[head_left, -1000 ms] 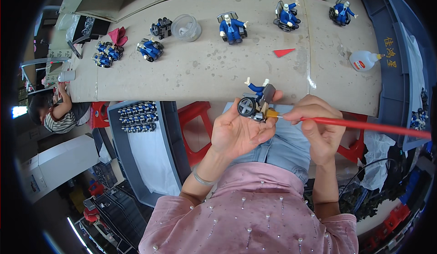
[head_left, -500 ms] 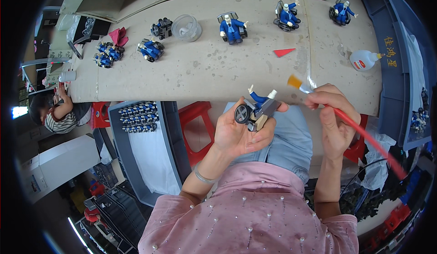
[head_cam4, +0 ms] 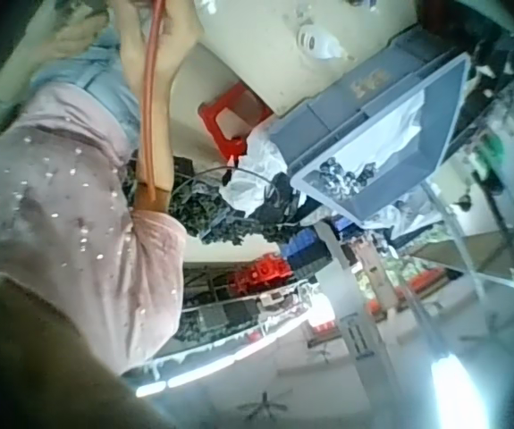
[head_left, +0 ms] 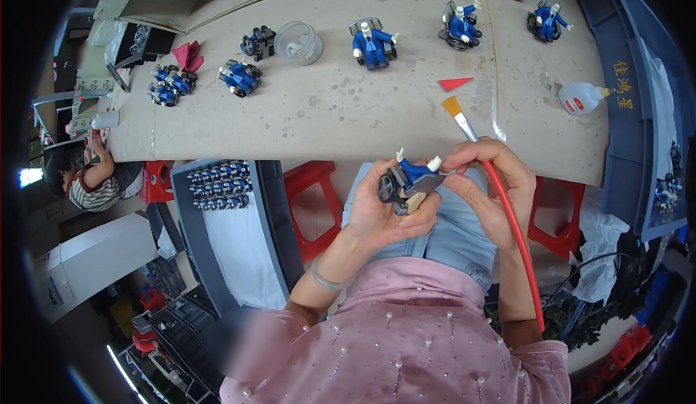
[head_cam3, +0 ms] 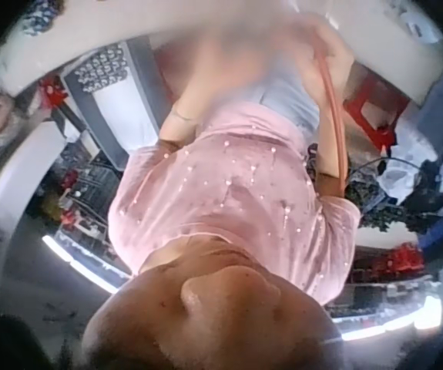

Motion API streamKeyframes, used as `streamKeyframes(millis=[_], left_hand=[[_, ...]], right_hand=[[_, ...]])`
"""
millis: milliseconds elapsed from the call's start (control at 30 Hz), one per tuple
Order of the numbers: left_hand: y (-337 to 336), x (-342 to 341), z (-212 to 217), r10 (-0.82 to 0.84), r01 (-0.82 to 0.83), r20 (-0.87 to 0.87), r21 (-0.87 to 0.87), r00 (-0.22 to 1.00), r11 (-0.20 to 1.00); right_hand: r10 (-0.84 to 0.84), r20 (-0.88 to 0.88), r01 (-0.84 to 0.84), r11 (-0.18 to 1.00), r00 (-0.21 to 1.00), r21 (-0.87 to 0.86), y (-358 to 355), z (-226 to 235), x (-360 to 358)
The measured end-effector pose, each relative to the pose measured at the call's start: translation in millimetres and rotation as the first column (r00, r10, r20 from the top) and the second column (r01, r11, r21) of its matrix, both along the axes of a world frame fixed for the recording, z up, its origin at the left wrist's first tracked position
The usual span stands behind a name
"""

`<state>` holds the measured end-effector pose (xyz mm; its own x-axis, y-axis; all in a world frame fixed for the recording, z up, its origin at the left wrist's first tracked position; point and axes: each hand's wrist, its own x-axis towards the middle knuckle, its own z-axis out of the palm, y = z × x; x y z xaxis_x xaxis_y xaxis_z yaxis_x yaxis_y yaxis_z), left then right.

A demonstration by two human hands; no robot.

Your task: The worker is assembling small blue robot-like toys by painting components, gluing pieces, and organizing them into trays.

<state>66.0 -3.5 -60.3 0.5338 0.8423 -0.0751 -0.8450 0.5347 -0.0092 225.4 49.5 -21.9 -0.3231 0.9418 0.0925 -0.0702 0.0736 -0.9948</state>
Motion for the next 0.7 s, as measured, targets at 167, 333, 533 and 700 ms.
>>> streamKeyframes(millis=[167, 333, 533, 700], left_hand=[[-2, -1, 3, -0.087, 0.075, -0.252, -0.057, 0.964, 0.996], [-6, 9, 16, 0.161, -0.199, -0.704, 0.028, 0.692, 0.98], [-12, 5, 30, 0.352, -0.008, -0.895, 0.364, 0.275, 0.931], [-9, 1, 20, 0.216, -0.043, -0.738, 0.246, 0.639, 0.968]], right_hand=[[0.004, -0.031, -0.006, 0.999, 1.0, -0.049, -7, 4, -3], [-0.1, 0.048, 0.104, 0.992, 0.994, -0.078, 0, 22, 3], [-0.034, 0.043, 0.036, 0.998, 0.998, -0.045, 5, 22, -3], [-0.054, -0.051, 0.047, 0.989, 0.997, -0.14, 8, 14, -3]])
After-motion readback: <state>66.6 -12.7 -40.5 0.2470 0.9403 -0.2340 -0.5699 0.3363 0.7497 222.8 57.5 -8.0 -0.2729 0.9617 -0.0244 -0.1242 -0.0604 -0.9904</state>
